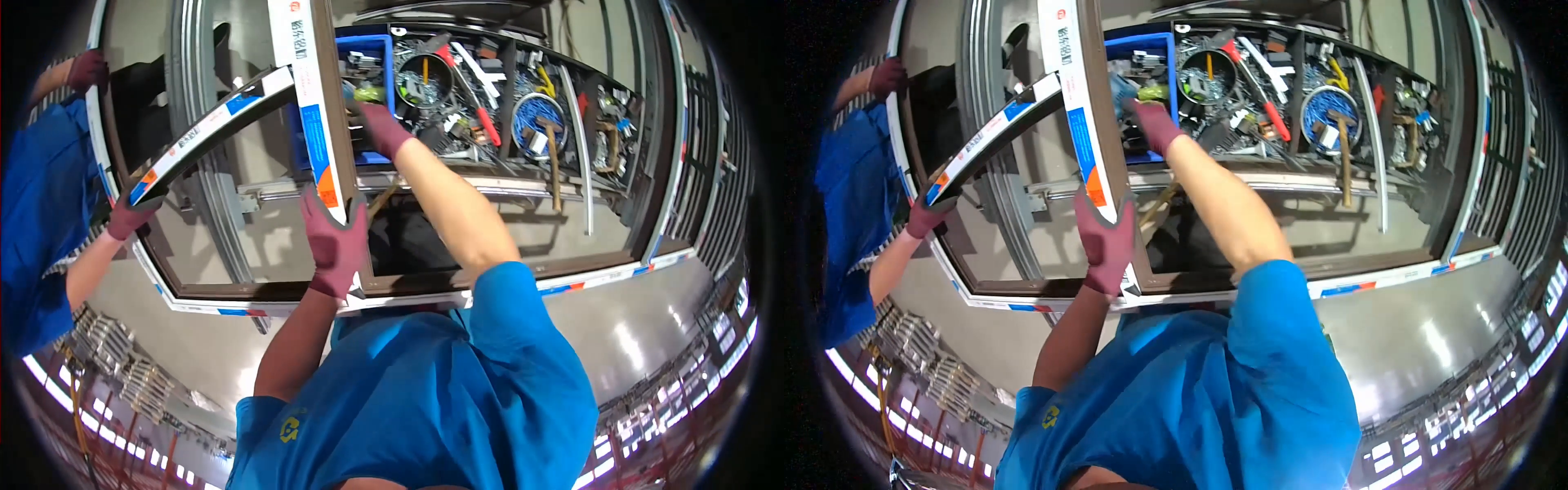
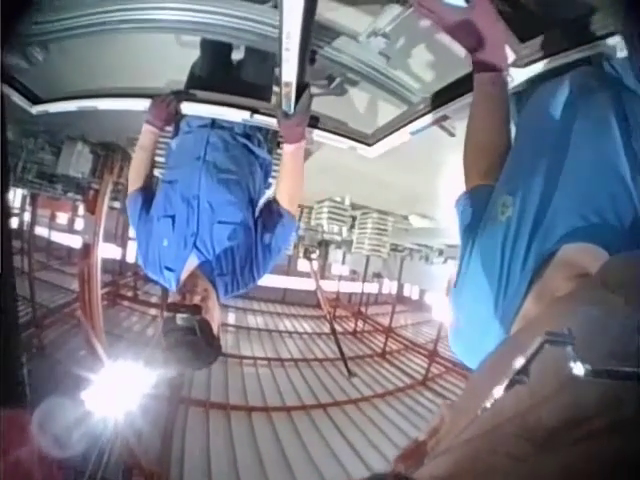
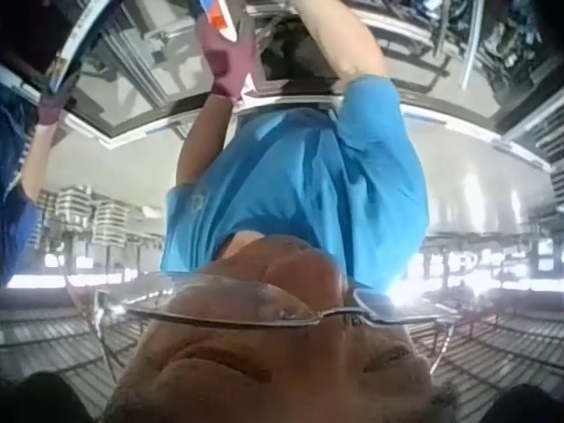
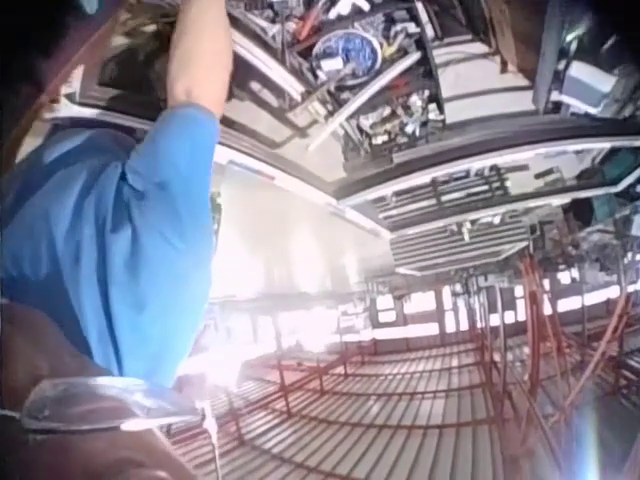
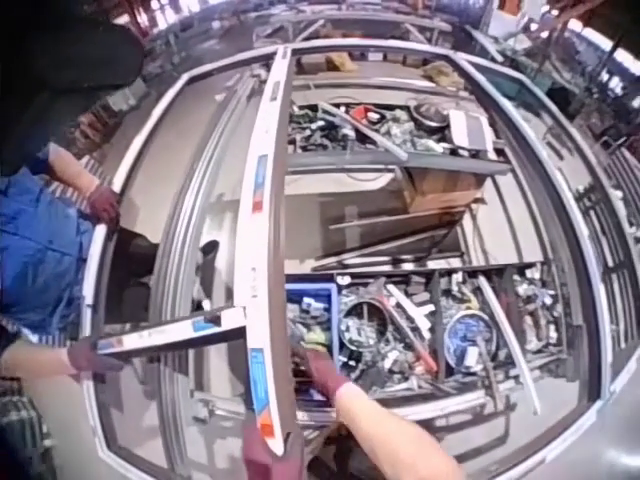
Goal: Assembling a metal frame using a power drill.
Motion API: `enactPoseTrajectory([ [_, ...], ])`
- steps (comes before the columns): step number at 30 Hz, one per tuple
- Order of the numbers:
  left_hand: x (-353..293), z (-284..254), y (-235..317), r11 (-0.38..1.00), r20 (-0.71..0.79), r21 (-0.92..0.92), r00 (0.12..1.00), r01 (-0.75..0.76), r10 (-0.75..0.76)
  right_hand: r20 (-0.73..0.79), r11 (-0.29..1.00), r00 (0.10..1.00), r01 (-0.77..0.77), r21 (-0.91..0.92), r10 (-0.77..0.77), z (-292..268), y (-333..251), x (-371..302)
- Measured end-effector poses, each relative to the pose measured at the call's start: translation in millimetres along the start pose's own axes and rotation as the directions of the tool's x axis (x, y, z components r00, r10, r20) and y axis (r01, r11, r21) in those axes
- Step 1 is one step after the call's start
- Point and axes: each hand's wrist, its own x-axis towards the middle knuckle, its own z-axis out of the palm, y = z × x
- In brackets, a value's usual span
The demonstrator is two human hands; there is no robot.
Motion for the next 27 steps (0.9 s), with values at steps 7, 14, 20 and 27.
enactPoseTrajectory([
  [7,-6.0,-8.1,-2.2,0.995,-0.042,-0.086,0.997,0.056,-0.059,-0.533,0.888,0.831,-0.355,-0.291,0.158,-173.6,-115.7,-171.3],
  [14,-14.0,9.9,-53.4,0.995,-0.2,0.022,0.975,-0.095,0.098,-0.659,0.23,0.749,-0.631,-0.74,-0.063,-342.0,-89.8,-165.4],
  [20,-0.2,10.1,10.2,0.981,-0.204,-0.06,0.96,0.183,-0.192,-0.71,0.055,0.697,-0.716,-0.696,0.096,-406.4,-44.2,-120.8],
  [27,1.8,6.3,26.7,0.959,-0.167,0.023,0.947,0.281,-0.274,-0.576,0.219,0.816,-0.57,-0.792,0.045,-428.7,-41.6,-128.3],
])
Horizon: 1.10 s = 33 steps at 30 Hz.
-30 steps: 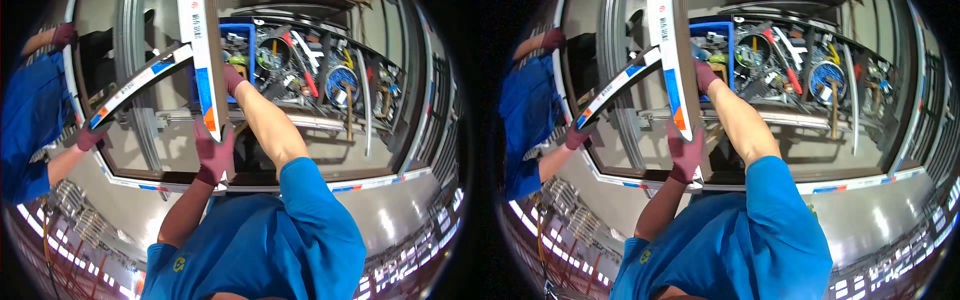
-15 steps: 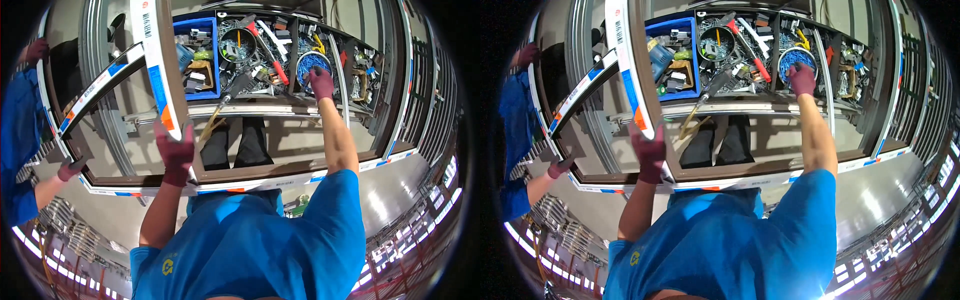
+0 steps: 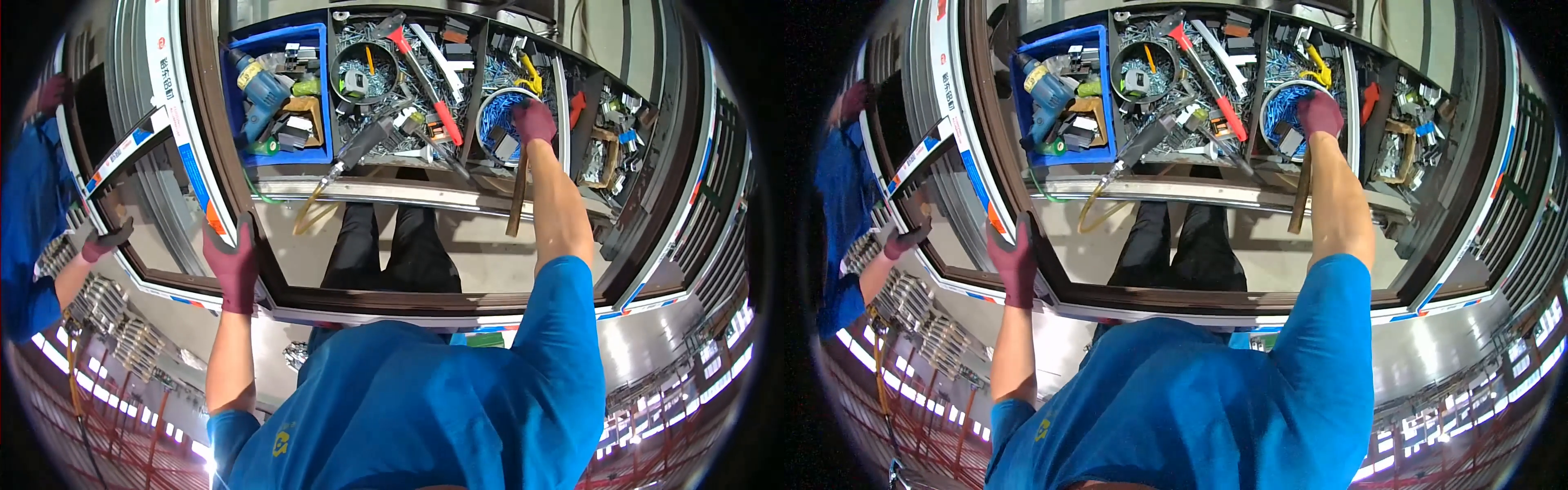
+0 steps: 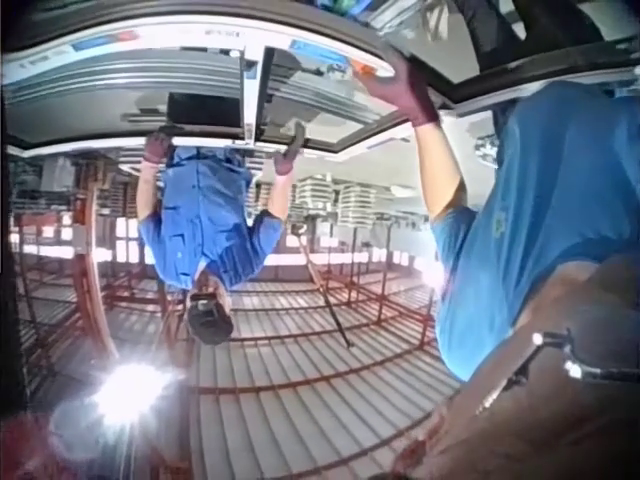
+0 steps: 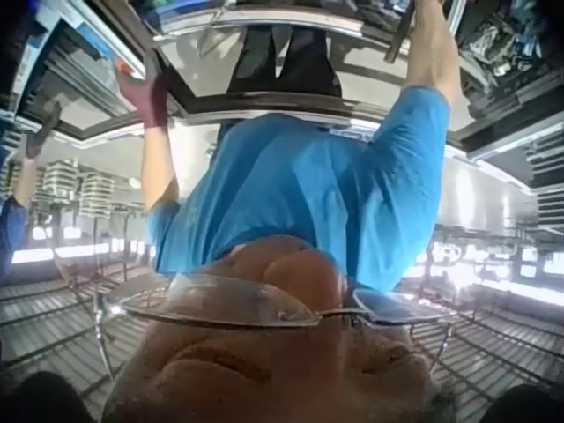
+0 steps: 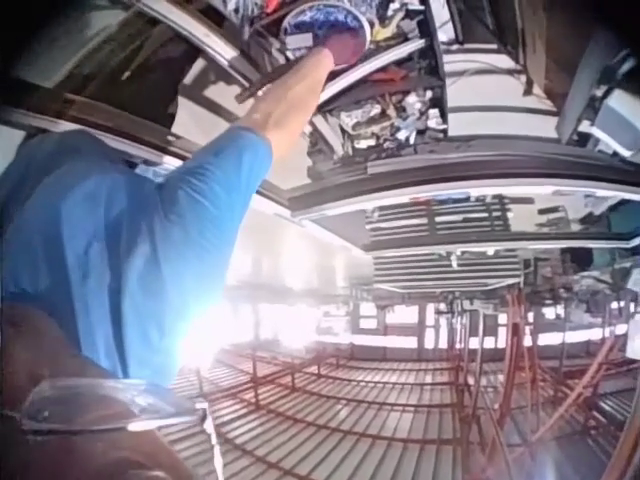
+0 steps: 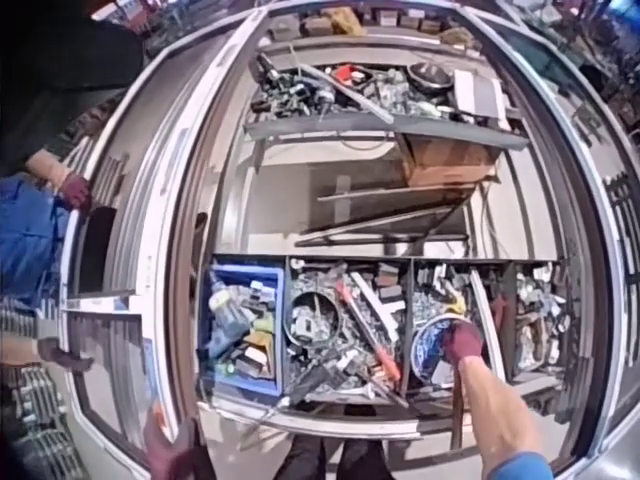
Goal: Assembling a metal frame using a power drill.
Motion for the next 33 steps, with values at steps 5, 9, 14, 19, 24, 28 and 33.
enactPoseTrajectory([
  [5,-0.1,2.1,0.5,0.992,-0.093,0.092,0.991,-0.087,0.095,0.007,0.996,0.996,0.086,-0.022,-0.086,0.6,-7.7,-1.9],
  [9,-4.2,2.0,7.5,0.973,-0.125,0.224,0.988,-0.061,0.091,0.085,0.992,0.99,0.12,-0.034,-0.116,-5.7,-10.0,3.5],
  [14,3.4,12.5,10.5,0.983,-0.097,0.152,0.988,-0.102,0.117,0.003,0.983,0.993,0.12,-0.137,-0.12,-2.8,7.2,-3.1],
  [19,1.5,5.3,9.7,0.964,-0.128,0.263,0.989,-0.038,0.074,-0.347,0.933,0.929,0.234,0.274,-0.131,16.3,28.4,-12.9],
  [24,7.3,6.6,15.4,0.919,-0.184,0.26,0.919,-0.296,0.348,-0.309,0.592,0.94,0.167,0.788,0.145,13.4,42.3,-20.4],
  [28,-21.2,25.1,32.1,0.798,-0.116,0.272,0.805,-0.538,0.582,0.089,0.322,0.995,-0.068,0.944,-0.052,-71.1,-41.1,-79.3],
  [33,-45.7,110.7,128.8,0.897,0.293,-0.275,0.859,-0.345,0.42,0.298,0.343,0.869,-0.161,0.925,-0.395,-144.3,-129.8,-167.5],
])
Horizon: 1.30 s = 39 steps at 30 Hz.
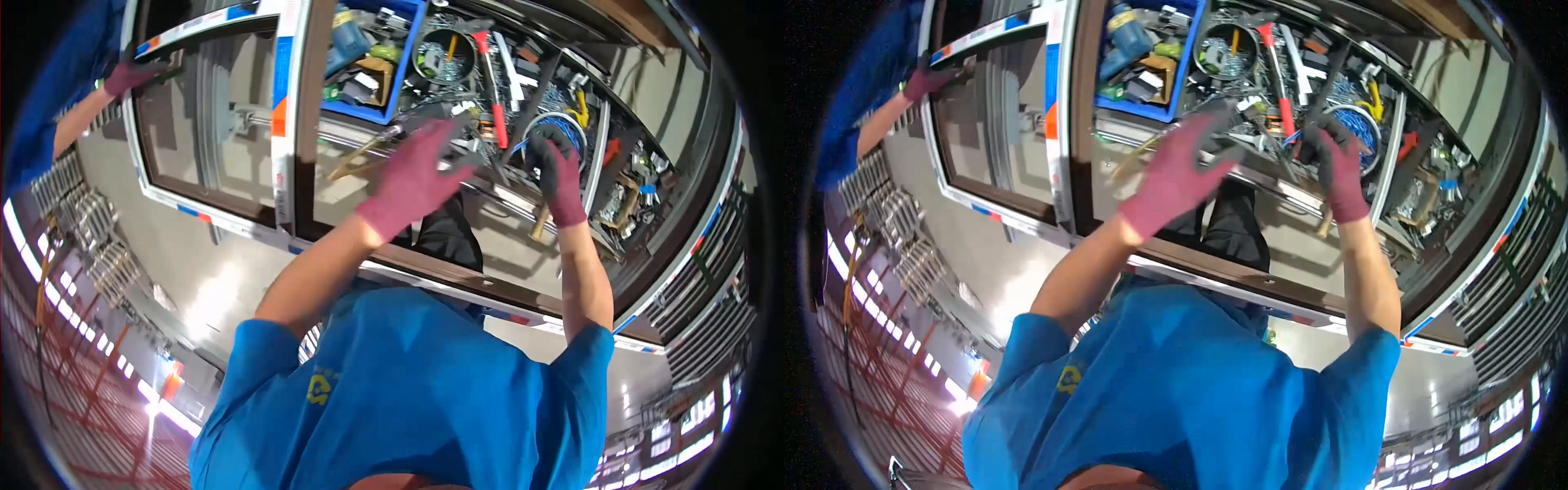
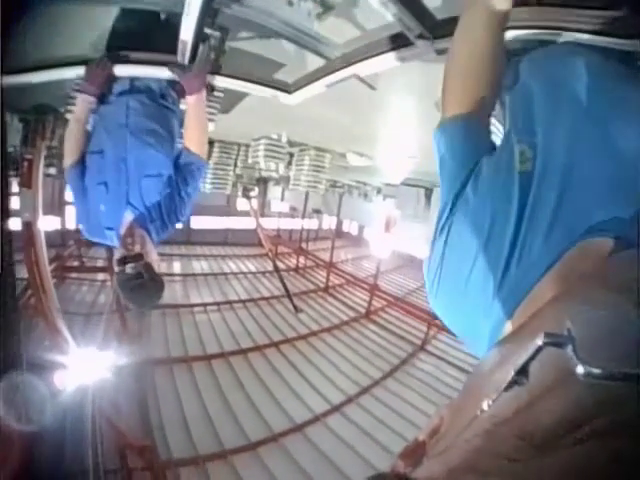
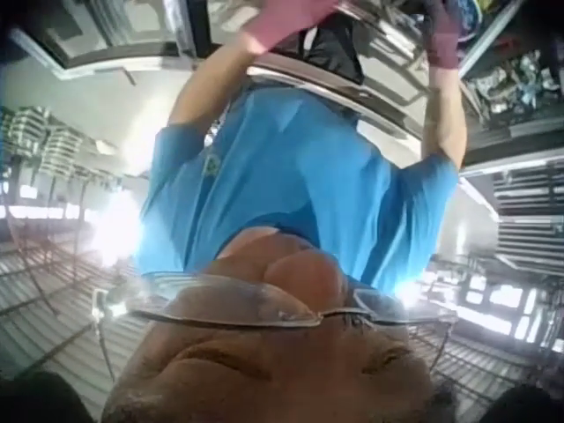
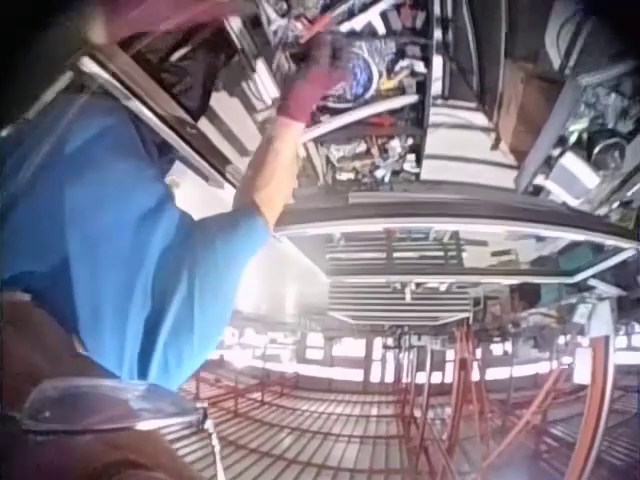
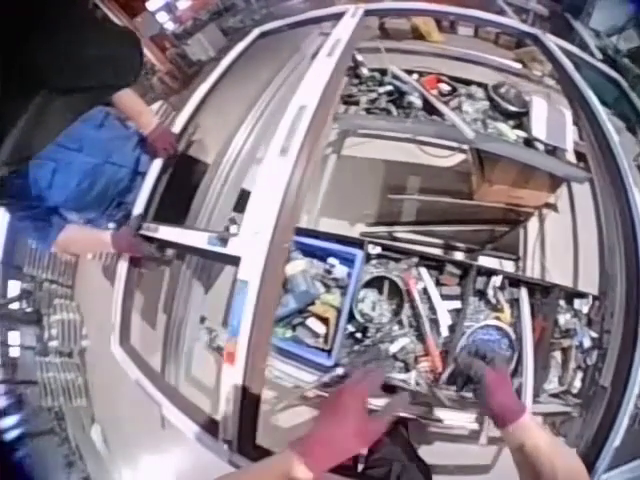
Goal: Assembling a metal frame using a power drill.
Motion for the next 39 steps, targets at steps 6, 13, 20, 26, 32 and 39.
enactPoseTrajectory([
  [6,-16.0,-6.4,-15.1,0.919,0.377,-0.164,0.883,0.359,-0.278,0.358,0.996,0.933,0.069,-0.05,-0.047,79.6,2.6,-16.0],
  [13,-69.1,-72.7,-58.7,0.766,0.285,-0.356,0.843,0.535,-0.457,0.611,0.983,0.777,-0.183,-0.016,0.155,154.8,18.4,23.0],
  [20,-103.3,-105.3,-46.2,0.724,0.016,-0.51,0.847,0.465,-0.532,-0.292,0.763,0.904,-0.421,-0.491,0.311,226.2,274.8,196.1],
  [26,-90.8,-126.6,-38.5,0.469,0.081,-0.822,0.882,0.323,-0.465,-0.021,0.84,0.904,-0.404,-0.362,0.426,136.3,338.3,252.4],
  [32,-69.7,-153.2,-28.7,0.269,0.067,-0.944,0.905,0.194,-0.419,0.223,0.957,0.932,-0.265,-0.118,0.285,66.0,185.6,109.3],
  [39,-29.1,-161.8,-54.8,0.21,-0.079,-0.978,0.935,-0.005,-0.345,0.238,0.944,0.933,-0.306,0.126,0.27,88.0,-37.9,-37.7],
])
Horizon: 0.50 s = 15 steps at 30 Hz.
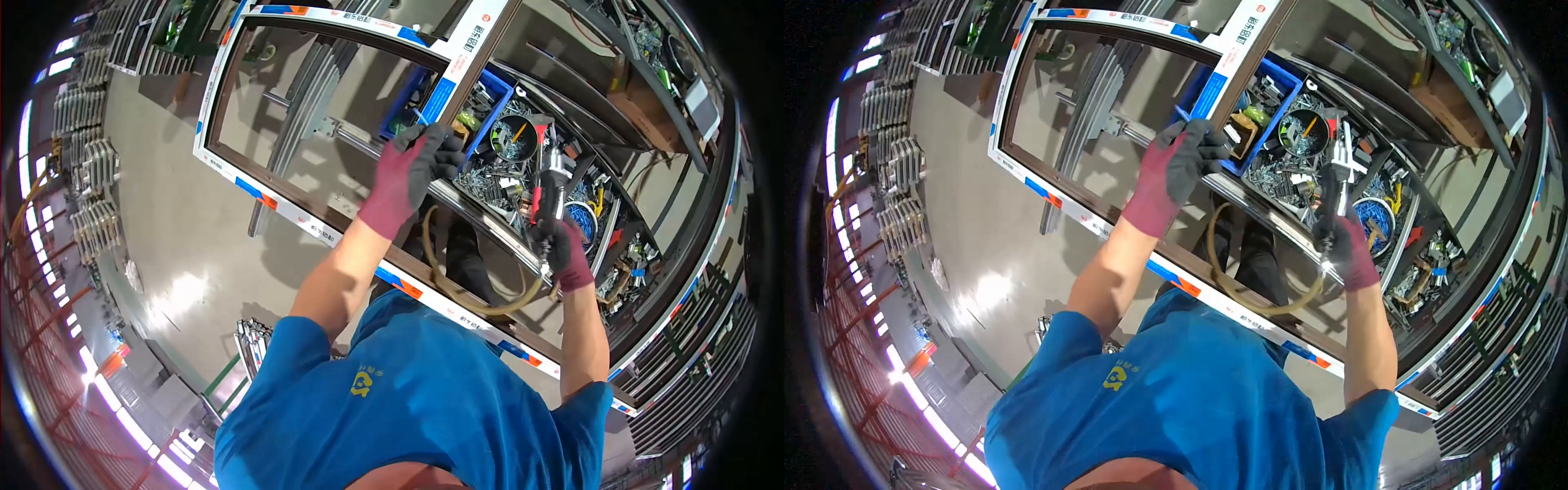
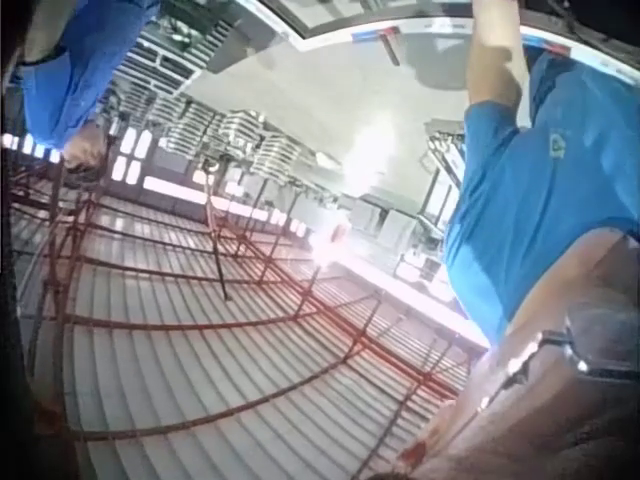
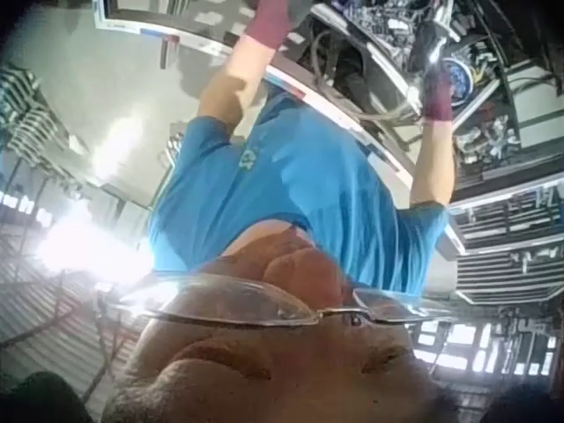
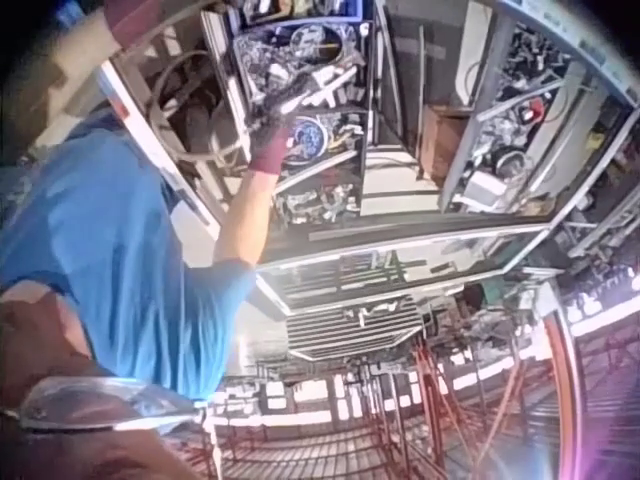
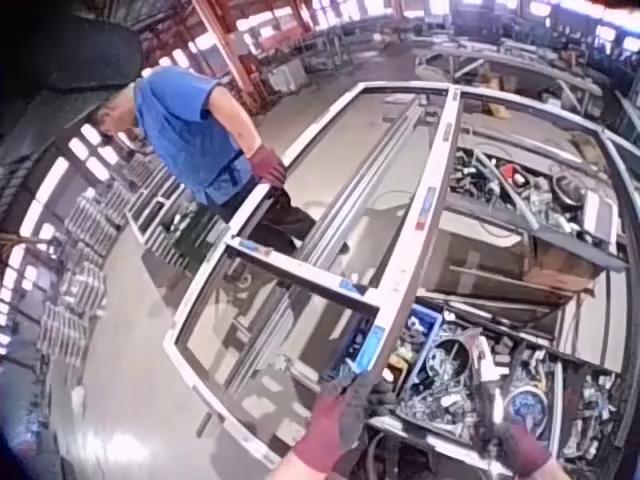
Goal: Assembling a metal frame using a power drill.
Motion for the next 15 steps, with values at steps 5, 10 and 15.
enactPoseTrajectory([
  [5,15.7,32.1,2.7,0.995,0.028,-0.087,0.999,-0.041,0.043,0.113,0.901,0.972,0.232,-0.366,-0.205,66.4,-76.5,-66.3],
  [10,18.6,40.3,8.5,0.992,-0.007,-0.1,0.997,-0.071,0.071,0.279,0.705,0.92,0.389,-0.593,-0.274,79.0,-66.9,-65.0],
  [15,20.0,41.2,1.3,0.996,-0.112,-0.017,0.99,-0.083,0.081,0.28,0.711,0.929,0.367,-0.599,-0.244,70.9,-58.9,-58.0],
])
